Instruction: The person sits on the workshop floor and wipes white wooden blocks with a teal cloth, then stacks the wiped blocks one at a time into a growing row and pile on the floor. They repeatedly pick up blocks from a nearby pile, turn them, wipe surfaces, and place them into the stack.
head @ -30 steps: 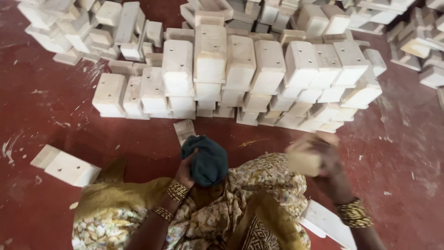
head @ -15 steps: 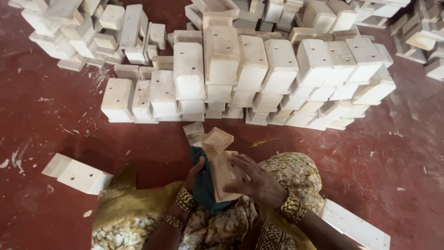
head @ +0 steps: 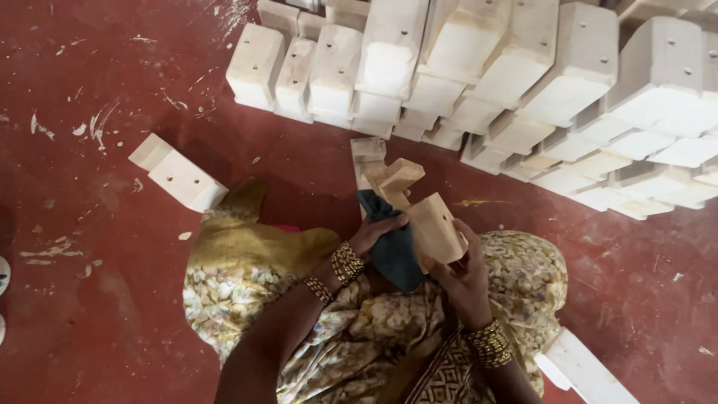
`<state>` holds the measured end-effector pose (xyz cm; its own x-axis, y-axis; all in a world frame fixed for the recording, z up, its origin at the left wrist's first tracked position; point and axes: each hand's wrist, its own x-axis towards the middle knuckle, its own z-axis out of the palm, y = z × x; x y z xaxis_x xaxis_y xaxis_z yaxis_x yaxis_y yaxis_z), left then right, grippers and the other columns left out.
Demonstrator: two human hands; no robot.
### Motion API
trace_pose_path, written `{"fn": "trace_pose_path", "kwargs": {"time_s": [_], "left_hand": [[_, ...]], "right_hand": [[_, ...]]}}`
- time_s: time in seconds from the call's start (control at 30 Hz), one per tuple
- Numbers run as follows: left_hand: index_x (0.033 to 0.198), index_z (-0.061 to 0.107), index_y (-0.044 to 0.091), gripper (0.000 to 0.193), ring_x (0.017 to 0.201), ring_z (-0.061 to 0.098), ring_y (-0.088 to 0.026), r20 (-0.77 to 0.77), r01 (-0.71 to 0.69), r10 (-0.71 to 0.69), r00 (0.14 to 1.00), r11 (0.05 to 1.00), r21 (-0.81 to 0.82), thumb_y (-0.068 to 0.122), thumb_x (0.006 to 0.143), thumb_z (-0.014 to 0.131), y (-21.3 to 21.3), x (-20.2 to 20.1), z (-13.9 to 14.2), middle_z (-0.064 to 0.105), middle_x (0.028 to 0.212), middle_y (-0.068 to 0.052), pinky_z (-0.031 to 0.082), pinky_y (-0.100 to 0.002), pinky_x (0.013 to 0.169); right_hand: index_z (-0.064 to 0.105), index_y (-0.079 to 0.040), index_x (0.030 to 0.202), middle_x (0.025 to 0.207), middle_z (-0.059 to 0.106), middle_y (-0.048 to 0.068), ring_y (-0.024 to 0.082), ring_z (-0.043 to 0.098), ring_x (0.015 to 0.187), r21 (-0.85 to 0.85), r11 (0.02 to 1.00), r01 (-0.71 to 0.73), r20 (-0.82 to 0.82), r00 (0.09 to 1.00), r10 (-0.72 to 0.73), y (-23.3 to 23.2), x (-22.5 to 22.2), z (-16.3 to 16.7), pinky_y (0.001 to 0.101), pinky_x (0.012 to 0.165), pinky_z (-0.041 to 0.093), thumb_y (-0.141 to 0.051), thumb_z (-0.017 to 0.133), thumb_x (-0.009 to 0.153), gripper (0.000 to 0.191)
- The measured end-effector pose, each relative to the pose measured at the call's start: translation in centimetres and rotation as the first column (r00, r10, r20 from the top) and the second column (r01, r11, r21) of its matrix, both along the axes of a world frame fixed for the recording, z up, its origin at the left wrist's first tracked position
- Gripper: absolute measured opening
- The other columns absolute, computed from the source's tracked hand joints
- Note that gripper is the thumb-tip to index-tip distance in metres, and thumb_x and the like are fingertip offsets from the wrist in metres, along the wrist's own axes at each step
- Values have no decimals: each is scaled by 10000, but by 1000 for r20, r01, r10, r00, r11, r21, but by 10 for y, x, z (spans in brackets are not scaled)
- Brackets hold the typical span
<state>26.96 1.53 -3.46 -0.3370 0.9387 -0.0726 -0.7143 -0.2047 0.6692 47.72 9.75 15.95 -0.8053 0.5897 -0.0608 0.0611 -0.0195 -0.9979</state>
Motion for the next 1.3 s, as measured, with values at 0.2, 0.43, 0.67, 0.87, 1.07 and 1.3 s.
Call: {"fn": "trace_pose_path", "kwargs": {"time_s": [0.2, 0.43, 0.67, 0.87, 1.07, 1.3], "left_hand": [[1389, 515, 42, 658, 1147, 701, -302, -41, 118, -116, 992, 992, 47, 301, 866, 818, -4, -7, 39, 684, 1240, -131, 603, -513, 935], [1423, 551, 40, 583, 1090, 690, -294, 151, 50, -47, 987, 999, -16, 240, 920, 769, -5, -1, 79, 702, 1206, -166, 587, -485, 916], [1378, 615, 70, 565, 1105, 691, -306, 18, -26, 30, 999, 983, -181, 301, 878, 740, -1, -8, 85, 689, 1239, -129, 612, -514, 888], [1514, 471, 122, 741, 1435, 423, -290, -662, 13, 468, 585, 811, 584, 588, 942, 543, -10, -8, 105, 418, 1554, -119, 421, -493, 1155], [1398, 614, 47, 547, 1346, 555, -334, -215, -93, 54, 975, 980, -178, 326, 939, 721, -5, -11, 86, 619, 1393, -146, 477, -566, 1101], [1414, 579, 54, 620, 1298, 540, -321, -49, -24, 14, 999, 979, -201, 344, 895, 756, -1, -14, 49, 578, 1403, -129, 442, -576, 1044]], "right_hand": [[567, -57, 1456, 1246, 670, 90, 181, 640, 1074, -445, 818, 364, -31, 907, -420, 35, 34, 6, 274, 763, 532, -20, 695, 856, 615], [561, -37, 1450, 1290, 638, 136, 224, 655, 1159, 240, 567, 788, -602, 579, -549, 140, 119, 79, 304, 875, 628, 15, 628, 909, 548], [531, -94, 1531, 1519, 652, 172, 320, 702, 1341, 486, 297, 822, -597, 561, -574, 368, 153, 114, 405, 999, 630, 47, 873, 960, 680], [535, -37, 1524, 1310, 621, 150, 299, 623, 1195, 912, -54, 407, -352, 707, -614, 488, 144, 72, 364, 969, 625, 68, 827, 877, 717], [452, -88, 1627, 1478, 544, 172, 246, 629, 1187, 882, 235, 408, -190, 765, -615, 477, 149, 60, 284, 958, 578, 78, 643, 1065, 616], [236, -51, 1688, 1556, 528, 208, 292, 584, 1386, 728, 274, 628, -390, 708, -588, 425, 131, 58, 350, 1068, 571, 144, 598, 1033, 773]]}}
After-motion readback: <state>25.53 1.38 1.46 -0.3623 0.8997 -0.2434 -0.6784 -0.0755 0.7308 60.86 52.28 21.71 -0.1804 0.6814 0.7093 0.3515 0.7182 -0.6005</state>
